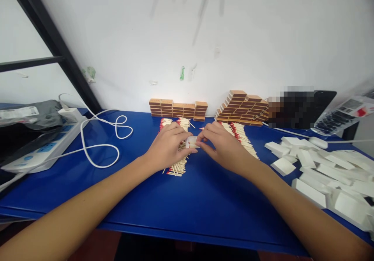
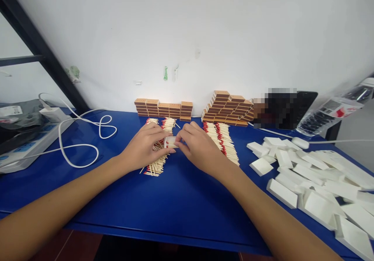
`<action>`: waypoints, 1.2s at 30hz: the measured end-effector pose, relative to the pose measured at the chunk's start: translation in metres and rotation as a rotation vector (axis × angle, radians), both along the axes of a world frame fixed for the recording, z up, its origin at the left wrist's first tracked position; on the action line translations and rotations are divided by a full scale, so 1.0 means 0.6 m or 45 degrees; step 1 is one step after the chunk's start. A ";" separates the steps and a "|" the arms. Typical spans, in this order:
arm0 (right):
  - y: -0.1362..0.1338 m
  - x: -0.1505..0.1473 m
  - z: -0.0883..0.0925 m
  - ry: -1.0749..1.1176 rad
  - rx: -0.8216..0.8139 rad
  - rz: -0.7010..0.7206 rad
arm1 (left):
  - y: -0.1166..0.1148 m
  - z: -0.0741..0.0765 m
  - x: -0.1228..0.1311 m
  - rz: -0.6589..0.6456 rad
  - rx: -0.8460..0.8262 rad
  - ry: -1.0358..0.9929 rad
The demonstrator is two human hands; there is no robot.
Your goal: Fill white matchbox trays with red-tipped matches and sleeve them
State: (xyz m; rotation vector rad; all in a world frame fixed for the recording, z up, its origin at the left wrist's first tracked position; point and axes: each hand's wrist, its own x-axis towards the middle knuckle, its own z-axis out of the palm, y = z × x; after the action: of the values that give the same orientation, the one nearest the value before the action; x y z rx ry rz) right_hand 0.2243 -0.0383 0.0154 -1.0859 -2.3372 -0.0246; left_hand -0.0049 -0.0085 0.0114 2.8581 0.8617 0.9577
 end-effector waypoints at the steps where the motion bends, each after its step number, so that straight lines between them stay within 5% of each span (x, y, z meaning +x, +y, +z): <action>1: -0.001 -0.001 0.001 0.016 -0.010 0.007 | 0.000 0.000 0.000 -0.006 0.001 -0.005; 8: 0.026 0.037 0.013 0.169 0.035 -0.150 | 0.007 0.001 -0.003 0.033 -0.009 0.001; 14: 0.072 0.090 -0.021 -0.081 0.021 -0.344 | 0.012 0.002 -0.006 0.068 -0.002 0.019; 19: 0.083 0.093 -0.047 -0.197 -0.014 -0.346 | 0.012 0.004 -0.007 0.071 0.003 0.022; 36: 0.103 0.089 -0.059 -0.138 -0.005 -0.281 | 0.011 0.005 -0.007 0.096 -0.001 0.056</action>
State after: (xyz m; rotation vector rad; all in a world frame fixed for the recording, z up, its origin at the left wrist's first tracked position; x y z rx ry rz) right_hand 0.2777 0.0234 -0.0201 -1.3704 -2.3005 -0.1647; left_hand -0.0088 -0.0017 0.0144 2.8759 0.9798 0.9037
